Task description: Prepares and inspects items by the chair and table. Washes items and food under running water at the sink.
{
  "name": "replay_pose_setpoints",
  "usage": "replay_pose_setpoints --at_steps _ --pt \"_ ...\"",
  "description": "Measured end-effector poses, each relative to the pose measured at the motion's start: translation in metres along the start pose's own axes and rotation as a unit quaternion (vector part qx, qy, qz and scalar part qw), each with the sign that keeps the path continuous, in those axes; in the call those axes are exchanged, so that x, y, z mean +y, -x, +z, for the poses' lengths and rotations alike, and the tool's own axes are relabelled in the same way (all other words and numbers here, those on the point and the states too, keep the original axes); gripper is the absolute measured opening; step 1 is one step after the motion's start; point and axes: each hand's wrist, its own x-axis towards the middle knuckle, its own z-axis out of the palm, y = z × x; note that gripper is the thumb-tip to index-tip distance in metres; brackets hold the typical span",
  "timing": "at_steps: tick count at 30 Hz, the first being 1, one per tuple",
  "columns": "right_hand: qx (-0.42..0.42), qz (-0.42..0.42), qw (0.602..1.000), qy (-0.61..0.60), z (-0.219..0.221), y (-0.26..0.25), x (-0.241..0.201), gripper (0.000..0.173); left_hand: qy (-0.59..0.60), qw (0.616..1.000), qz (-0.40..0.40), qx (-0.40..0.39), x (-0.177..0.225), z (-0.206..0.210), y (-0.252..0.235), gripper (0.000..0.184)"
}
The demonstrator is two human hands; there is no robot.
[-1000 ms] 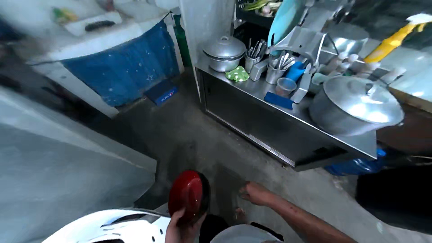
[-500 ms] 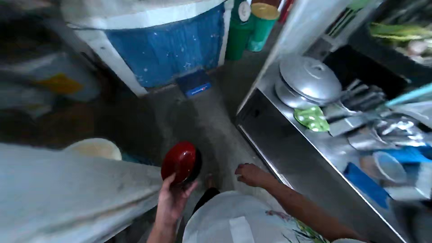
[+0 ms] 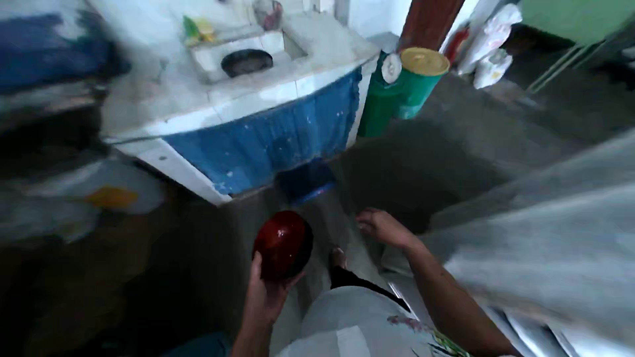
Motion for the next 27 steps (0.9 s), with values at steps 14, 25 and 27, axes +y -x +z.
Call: replay_pose_setpoints --at_steps 14,25,27 --pt "0.097 -0.35 0.93 0.06 -0.314 -0.483 -0.202 0.024 0.045 0.987 0.114 0.106 0.266 0.133 -0.267 0.06" --pt "0.152 -0.121 0.964 0.179 -0.466 -0.861 -0.403 0.061 -0.039 0.99 0.12 0.069 0.536 0.279 -0.537 0.061" --pt "0.154 -0.085 0.973 0.15 -0.477 -0.895 -0.416 0.067 -0.063 0.989 0.103 0.081 0.574 0.307 -0.576 0.062"
